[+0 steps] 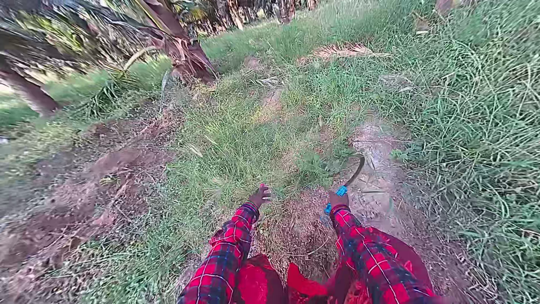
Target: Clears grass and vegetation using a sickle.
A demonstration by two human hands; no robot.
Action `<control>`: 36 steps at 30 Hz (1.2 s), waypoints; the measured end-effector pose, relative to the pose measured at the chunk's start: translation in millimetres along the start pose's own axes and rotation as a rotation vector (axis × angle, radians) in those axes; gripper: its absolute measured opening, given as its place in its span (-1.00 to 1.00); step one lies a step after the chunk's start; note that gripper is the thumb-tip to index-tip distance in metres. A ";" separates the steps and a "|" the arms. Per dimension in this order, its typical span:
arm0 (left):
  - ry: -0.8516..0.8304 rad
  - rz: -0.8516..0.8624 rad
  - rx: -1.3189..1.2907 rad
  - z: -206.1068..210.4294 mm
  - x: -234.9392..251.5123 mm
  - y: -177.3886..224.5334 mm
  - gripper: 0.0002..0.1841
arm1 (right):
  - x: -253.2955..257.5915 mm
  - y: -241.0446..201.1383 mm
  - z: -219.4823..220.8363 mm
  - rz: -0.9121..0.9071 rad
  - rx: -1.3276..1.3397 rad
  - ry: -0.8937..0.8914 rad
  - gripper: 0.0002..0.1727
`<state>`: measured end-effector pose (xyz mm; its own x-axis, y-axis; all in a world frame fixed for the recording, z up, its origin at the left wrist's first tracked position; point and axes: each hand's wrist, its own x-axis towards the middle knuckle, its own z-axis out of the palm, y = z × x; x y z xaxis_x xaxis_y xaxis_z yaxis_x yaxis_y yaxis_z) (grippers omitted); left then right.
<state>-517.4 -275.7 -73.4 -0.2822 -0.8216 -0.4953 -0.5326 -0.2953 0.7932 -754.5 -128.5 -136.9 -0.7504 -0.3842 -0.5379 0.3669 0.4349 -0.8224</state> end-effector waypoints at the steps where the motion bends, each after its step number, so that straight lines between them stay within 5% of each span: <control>1: -0.004 -0.005 0.004 -0.7 -0.7 0.1 -0.37 | 9.8 -2.4 -1.9 -0.016 0.006 0.053 -0.30; 5: -0.024 -0.019 0.037 -3.8 2.6 -0.1 -0.35 | 34.4 -4.6 -8.4 -0.030 -0.168 -0.031 -0.23; 9: 0.012 -0.068 0.089 -1.9 6.8 -0.7 -0.23 | -12.4 5.1 12.1 -0.160 -0.851 -0.621 -0.27; 12: 0.065 -0.059 -0.010 -3.3 7.4 1.4 -0.21 | -53.4 21.6 40.1 -0.265 -0.995 -0.834 -0.24; 20: 0.318 -0.018 -0.541 -31.5 2.8 -3.5 -0.48 | -36.5 7.4 39.9 -0.282 -0.777 -0.691 -0.27; 28: 0.353 -0.031 -0.459 -27.8 13.0 -9.2 -0.43 | -13.9 -17.2 19.3 -0.261 -0.125 -0.332 -0.25; 36: 0.294 -0.095 -0.556 -34.2 20.7 3.8 -0.41 | 49.3 -19.8 10.7 0.009 0.022 -0.136 -0.51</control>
<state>-498.0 -310.6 -68.5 0.0188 -0.8558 -0.5169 -0.0287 -0.5173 0.8553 -792.9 -164.8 -149.1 -0.6660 -0.4877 -0.5644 0.3863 0.4217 -0.8203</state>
